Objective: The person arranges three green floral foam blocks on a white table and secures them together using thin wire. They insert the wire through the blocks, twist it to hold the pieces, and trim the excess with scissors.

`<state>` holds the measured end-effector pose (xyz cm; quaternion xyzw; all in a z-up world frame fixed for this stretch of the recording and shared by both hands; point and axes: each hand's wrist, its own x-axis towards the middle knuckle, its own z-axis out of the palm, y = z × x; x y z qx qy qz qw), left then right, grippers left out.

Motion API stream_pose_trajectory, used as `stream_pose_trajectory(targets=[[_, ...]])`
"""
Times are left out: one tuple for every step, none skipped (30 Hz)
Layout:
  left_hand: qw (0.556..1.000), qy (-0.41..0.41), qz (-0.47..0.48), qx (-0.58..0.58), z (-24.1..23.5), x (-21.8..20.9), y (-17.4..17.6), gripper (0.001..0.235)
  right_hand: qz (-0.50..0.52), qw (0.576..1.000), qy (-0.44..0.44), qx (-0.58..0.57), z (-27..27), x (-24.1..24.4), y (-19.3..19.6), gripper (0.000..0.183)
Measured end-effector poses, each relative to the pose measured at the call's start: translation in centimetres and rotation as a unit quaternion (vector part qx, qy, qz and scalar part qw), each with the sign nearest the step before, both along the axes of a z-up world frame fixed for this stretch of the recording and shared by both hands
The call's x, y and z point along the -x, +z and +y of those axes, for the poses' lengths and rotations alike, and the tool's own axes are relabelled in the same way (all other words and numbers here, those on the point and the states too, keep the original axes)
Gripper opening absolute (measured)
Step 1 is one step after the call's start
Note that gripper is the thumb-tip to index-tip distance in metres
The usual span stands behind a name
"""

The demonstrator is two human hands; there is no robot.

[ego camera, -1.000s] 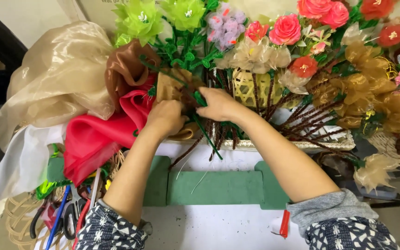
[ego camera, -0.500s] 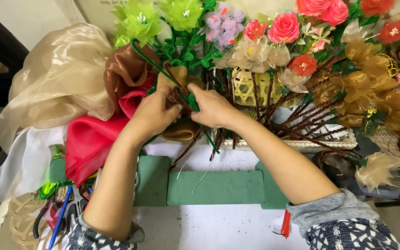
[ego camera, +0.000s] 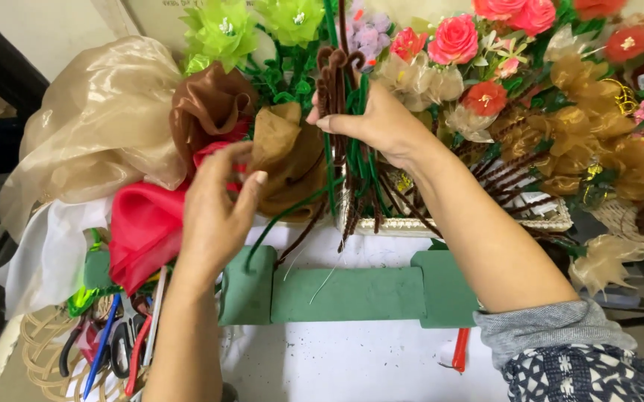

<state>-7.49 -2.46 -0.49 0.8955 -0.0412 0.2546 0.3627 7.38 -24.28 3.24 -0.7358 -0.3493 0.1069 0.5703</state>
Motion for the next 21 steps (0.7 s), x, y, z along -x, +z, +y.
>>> stream_pose_trajectory(targets=[[1.0, -0.002, -0.001, -0.001, -0.3, -0.4, -0.1, 0.037, -0.001, 1.0, -0.002, -0.001, -0.2, 0.3, 0.5, 0.024], [0.999, -0.021, 0.046, 0.016, -0.6, -0.8, -0.3, 0.033, -0.022, 1.0, 0.008, -0.009, -0.4, 0.7, 1.0, 0.02], [0.994, -0.041, 0.093, 0.033, -0.9, -1.2, -0.4, 0.031, -0.043, 0.999, 0.018, -0.017, -0.6, 1.0, 1.6, 0.015], [0.994, -0.042, 0.092, 0.033, -1.2, -2.2, -1.0, 0.031, -0.044, 0.999, 0.016, -0.017, -0.9, 1.6, 2.6, 0.015], [0.994, -0.056, 0.089, -0.013, -1.6, -3.1, -1.7, 0.03, -0.052, 0.997, 0.019, -0.063, -1.2, 2.4, 3.6, 0.019], [0.992, -0.069, 0.086, -0.059, -2.0, -4.0, -2.3, 0.029, -0.059, 0.992, 0.022, -0.108, -1.5, 3.1, 4.5, 0.022], [0.992, -0.069, 0.086, -0.059, -2.8, -4.9, -3.1, 0.029, -0.059, 0.992, 0.022, -0.108, -2.1, 3.4, 5.0, 0.022], [0.978, -0.071, 0.152, -0.122, -3.7, -5.8, -3.8, 0.029, -0.102, 0.984, 0.044, -0.139, -2.7, 3.7, 5.4, 0.02], [0.956, -0.074, 0.216, -0.186, -4.6, -7.0, -4.4, 0.03, -0.146, 0.972, 0.063, -0.171, -3.4, 3.9, 6.0, 0.019], [0.956, -0.076, 0.214, -0.188, -4.9, -8.2, -5.8, 0.03, -0.148, 0.972, 0.06, -0.172, -4.0, 4.4, 6.1, 0.019], [0.938, -0.059, 0.236, -0.246, -5.3, -9.3, -7.4, 0.033, -0.165, 0.97, 0.041, -0.172, -4.7, 5.0, 6.2, 0.018], [0.917, -0.042, 0.256, -0.303, -5.7, -10.5, -9.0, 0.038, -0.182, 0.968, 0.022, -0.172, -5.5, 5.5, 6.2, 0.018], [0.918, -0.045, 0.255, -0.302, -5.8, -10.6, -9.2, 0.038, -0.183, 0.968, 0.019, -0.169, -6.2, 6.0, 6.1, 0.018], [0.916, -0.034, 0.242, -0.317, -5.9, -10.8, -9.4, 0.028, -0.178, 0.969, 0.015, -0.17, -6.9, 6.5, 6.0, 0.018], [0.915, -0.02, 0.228, -0.333, -5.9, -11.0, -9.6, 0.033, -0.174, 0.97, 0.012, -0.172, -7.5, 7.0, 5.9, 0.019], [0.915, -0.022, 0.226, -0.333, -5.7, -10.7, -8.9, 0.033, -0.176, 0.97, 0.01, -0.171, -8.1, 7.4, 5.7, 0.019], [0.921, -0.023, 0.222, -0.32, -5.4, -10.3, -8.3, 0.03, -0.171, 0.971, -0.016, -0.166, -8.6, 7.8, 5.5, 0.019], [0.926, -0.024, 0.218, -0.306, -5.1, -9.9, -7.7, 0.027, -0.167, 0.972, -0.041, -0.162, -9.2, 8.2, 5.3, 0.02], [0.926, -0.024, 0.221, -0.307, -4.8, -9.3, -6.8, 0.027, -0.165, 0.972, -0.041, -0.162, -9.7, 8.0, 4.8, 0.02], [0.924, -0.011, 0.209, -0.321, -4.6, -8.8, -5.8, 0.028, -0.154, 0.971, -0.063, -0.17, -10.2, 7.9, 4.3, 0.02], [0.921, 0.002, 0.197, -0.336, -4.4, -8.2, -4.9, 0.031, -0.143, 0.97, -0.084, -0.177, -10.8, 7.7, 3.8, 0.021]])
